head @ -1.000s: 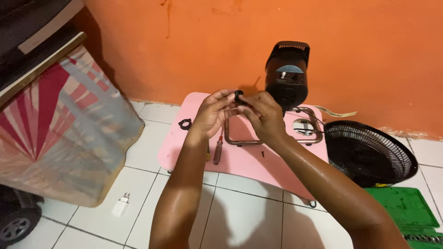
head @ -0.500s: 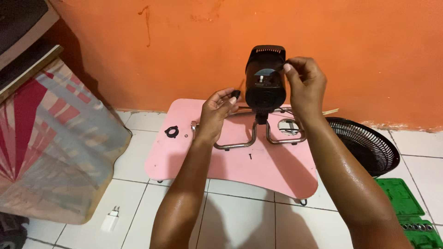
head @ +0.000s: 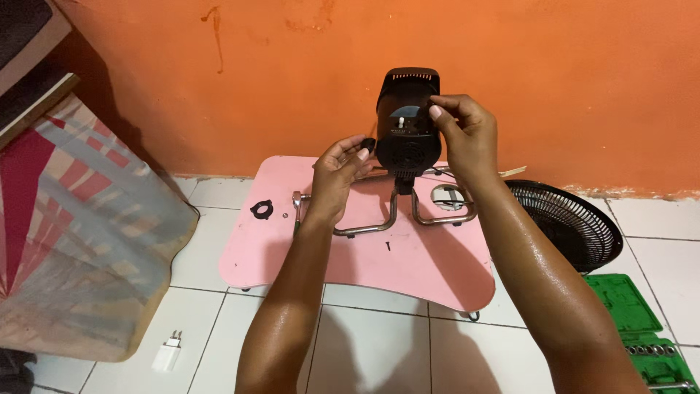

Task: The person is repairing a fan motor by removing and reattaching screws and components. They use a screwdriver to loosen and tighten screws, remove a circular component, and reassemble the motor housing.

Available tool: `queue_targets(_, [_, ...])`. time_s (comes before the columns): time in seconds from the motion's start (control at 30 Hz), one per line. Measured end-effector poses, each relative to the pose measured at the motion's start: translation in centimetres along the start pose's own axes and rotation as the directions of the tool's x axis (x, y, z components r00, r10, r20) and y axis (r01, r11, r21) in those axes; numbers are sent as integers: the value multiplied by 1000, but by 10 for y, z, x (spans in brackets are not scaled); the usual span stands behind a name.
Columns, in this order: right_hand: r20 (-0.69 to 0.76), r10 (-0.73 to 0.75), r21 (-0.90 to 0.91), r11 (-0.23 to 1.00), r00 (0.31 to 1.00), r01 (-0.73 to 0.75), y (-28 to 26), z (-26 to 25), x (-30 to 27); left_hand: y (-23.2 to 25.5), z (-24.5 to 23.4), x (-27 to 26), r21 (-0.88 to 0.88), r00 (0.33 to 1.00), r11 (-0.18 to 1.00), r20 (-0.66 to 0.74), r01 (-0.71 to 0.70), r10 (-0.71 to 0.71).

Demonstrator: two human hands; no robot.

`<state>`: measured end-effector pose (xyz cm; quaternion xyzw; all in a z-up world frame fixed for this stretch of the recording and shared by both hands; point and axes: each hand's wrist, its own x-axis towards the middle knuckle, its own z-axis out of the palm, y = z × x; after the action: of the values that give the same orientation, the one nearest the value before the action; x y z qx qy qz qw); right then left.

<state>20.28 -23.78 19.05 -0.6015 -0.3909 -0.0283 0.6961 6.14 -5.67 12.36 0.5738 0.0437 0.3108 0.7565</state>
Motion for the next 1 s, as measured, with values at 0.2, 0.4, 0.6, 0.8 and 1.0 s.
queue_targets(0.2, [87,-158,-207,963,984,173,-12,0,0,5,4,-1,-2,1000,1000,2,19,-19])
queue_targets(0.4, [152,-168,-350,913,974,212,-20,-4,5,8,4,-4,64,1000,998,7,22,-23])
queue_targets(0.6, [211,-164,-464,851,964,247,-25,-8,11,10,7,-4,70,1000,997,-6,21,-21])
queue_targets(0.8, [278,-224,-455,825,934,334,-23,-12,15,12,11,-6,121,999,992,-46,29,-23])
queue_targets(1.0, [207,15,-310,950,978,51,-16,-8,15,14,14,-7,133,999,991,-41,-19,24])
